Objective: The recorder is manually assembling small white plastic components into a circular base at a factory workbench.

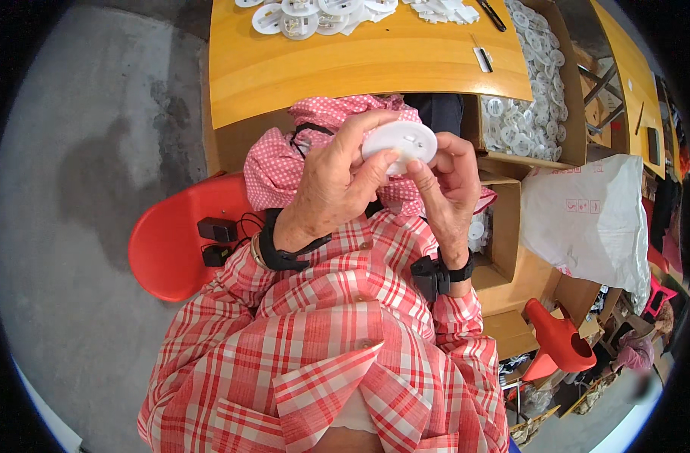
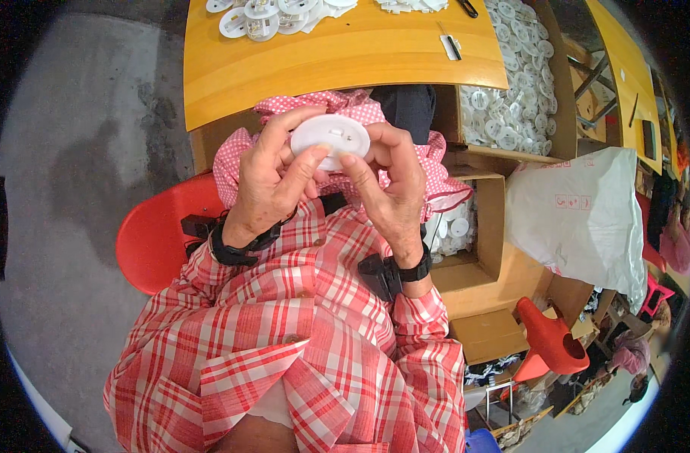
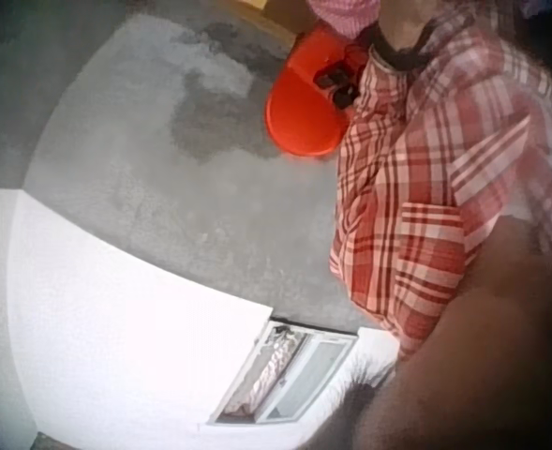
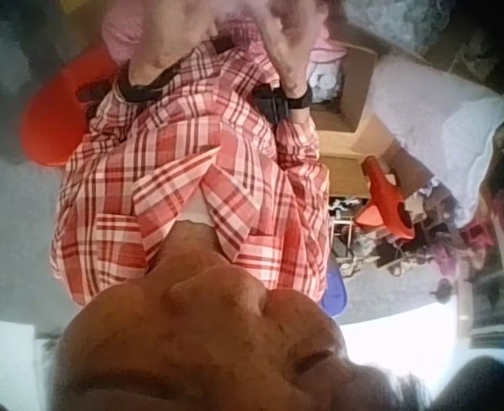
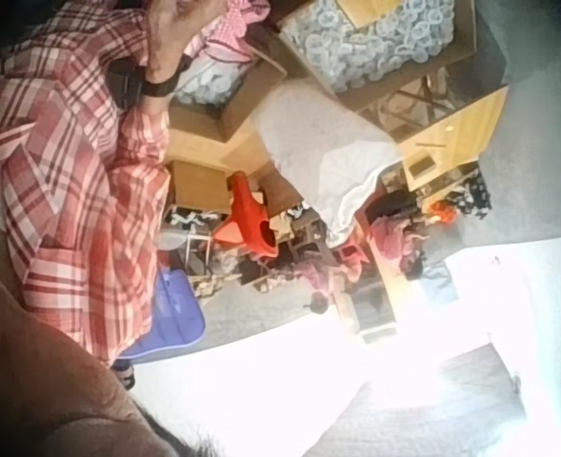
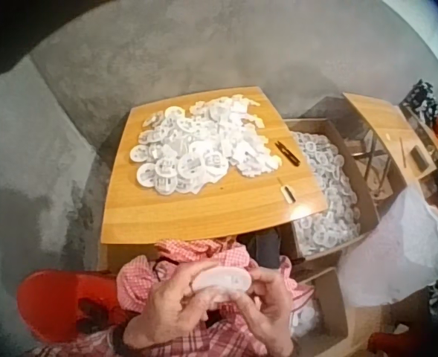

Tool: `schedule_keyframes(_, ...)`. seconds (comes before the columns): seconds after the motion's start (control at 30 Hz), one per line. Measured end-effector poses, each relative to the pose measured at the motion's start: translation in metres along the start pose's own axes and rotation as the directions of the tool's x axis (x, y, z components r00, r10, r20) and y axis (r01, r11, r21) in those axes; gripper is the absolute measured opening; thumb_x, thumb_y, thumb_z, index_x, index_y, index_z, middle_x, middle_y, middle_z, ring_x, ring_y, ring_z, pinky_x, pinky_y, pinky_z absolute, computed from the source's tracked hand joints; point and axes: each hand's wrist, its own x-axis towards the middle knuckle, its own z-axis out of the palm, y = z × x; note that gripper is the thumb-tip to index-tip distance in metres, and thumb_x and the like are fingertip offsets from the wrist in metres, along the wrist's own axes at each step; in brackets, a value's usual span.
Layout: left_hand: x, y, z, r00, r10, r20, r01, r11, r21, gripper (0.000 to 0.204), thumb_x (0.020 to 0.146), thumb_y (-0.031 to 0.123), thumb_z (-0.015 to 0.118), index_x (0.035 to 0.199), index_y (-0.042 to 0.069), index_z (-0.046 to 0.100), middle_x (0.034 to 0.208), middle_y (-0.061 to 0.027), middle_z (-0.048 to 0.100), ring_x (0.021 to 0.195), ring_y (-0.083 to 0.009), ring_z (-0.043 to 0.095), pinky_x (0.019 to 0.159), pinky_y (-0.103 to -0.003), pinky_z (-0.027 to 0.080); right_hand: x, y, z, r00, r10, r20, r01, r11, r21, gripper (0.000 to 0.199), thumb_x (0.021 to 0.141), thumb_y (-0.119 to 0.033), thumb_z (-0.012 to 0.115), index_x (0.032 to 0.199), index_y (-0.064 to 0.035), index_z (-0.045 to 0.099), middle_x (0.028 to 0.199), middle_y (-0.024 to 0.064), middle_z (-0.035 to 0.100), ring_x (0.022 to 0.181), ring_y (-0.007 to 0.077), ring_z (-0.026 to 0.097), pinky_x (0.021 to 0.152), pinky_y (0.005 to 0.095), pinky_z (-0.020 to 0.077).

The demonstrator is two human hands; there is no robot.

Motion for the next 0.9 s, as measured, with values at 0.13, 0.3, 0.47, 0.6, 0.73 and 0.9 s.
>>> schedule_keyframes(0.13, 0.001, 0.007, -0.004, 0.965, -0.254, 0.062, 0.26, 0.957, -0.128, 0.041, 0.091, 0.01, 0.054, 0.128, 0.001, 0.039, 0.084, -0.0101, 0.063, 0.053, -0.0065, 0.057, 0.042, -0.018, 0.045, 0.001, -0.005, 0.001, 0.989, 0.139, 0.043, -0.14, 0.99, 0.028, 0.031, 0.086, -0.002, 0.061, 0.112, 0.0008, 0.046, 0.088, 0.008, 0.065, 0.074, 0.0077, 0.059, 0.067, 0.0196, 0.0455)
schedule_keyframes(0.3, 0.006, 0.014, -0.012, 0.915, -0.371, 0.155, 0.401, 0.871, -0.283, 0.041, 0.092, 0.017, 0.053, 0.127, 0.0, 0.04, 0.078, -0.0095, 0.062, 0.05, -0.0076, 0.057, 0.039, -0.017, 0.044, 0.001, -0.017, 0.007, 0.961, 0.269, 0.057, -0.275, 0.945, 0.178, 0.031, 0.088, -0.003, 0.058, 0.115, 0.001, 0.045, 0.09, 0.0093, 0.066, 0.076, 0.0078, 0.06, 0.067, 0.0197, 0.0457)
schedule_keyframes(0.47, 0.008, 0.006, -0.01, 0.898, -0.407, 0.169, 0.441, 0.84, -0.316, 0.041, 0.092, 0.021, 0.053, 0.125, -0.001, 0.041, 0.074, -0.0096, 0.061, 0.048, -0.0084, 0.057, 0.038, -0.017, 0.044, 0.001, -0.013, 0.01, 0.967, 0.253, 0.029, -0.254, 0.951, 0.179, 0.031, 0.088, -0.004, 0.058, 0.116, 0.0004, 0.045, 0.089, 0.0097, 0.066, 0.076, 0.0082, 0.06, 0.067, 0.0203, 0.0461)
schedule_keyframes(0.6, 0.008, 0.003, -0.008, 0.901, -0.415, 0.126, 0.433, 0.852, -0.294, 0.036, 0.092, 0.023, 0.054, 0.118, 0.0, 0.046, 0.071, -0.0091, 0.062, 0.048, -0.0082, 0.057, 0.037, -0.017, 0.043, 0.0, -0.007, 0.009, 0.986, 0.164, 0.026, -0.165, 0.986, 0.026, 0.028, 0.088, -0.004, 0.058, 0.113, 0.0003, 0.046, 0.086, 0.009, 0.065, 0.073, 0.0075, 0.059, 0.064, 0.0206, 0.0458)
schedule_keyframes(0.73, 0.009, 0.002, -0.008, 0.909, -0.402, 0.109, 0.416, 0.865, -0.281, 0.031, 0.092, 0.023, 0.055, 0.113, 0.001, 0.05, 0.07, -0.0086, 0.062, 0.047, -0.0084, 0.057, 0.036, -0.018, 0.044, 0.0, -0.005, 0.012, 0.993, 0.119, 0.018, -0.118, 0.992, -0.033, 0.026, 0.087, -0.004, 0.059, 0.11, 0.0003, 0.048, 0.081, 0.0071, 0.064, 0.07, 0.0072, 0.058, 0.061, 0.0205, 0.0451)
schedule_keyframes(0.9, 0.009, 0.004, -0.01, 0.911, -0.396, 0.114, 0.412, 0.866, -0.285, 0.032, 0.092, 0.023, 0.054, 0.114, 0.001, 0.05, 0.068, -0.0078, 0.062, 0.045, -0.0087, 0.057, 0.036, -0.018, 0.044, -0.001, -0.007, 0.011, 0.991, 0.131, 0.033, -0.131, 0.991, -0.018, 0.026, 0.087, -0.004, 0.059, 0.11, 0.0003, 0.048, 0.082, 0.007, 0.064, 0.072, 0.0076, 0.059, 0.062, 0.0202, 0.0451)
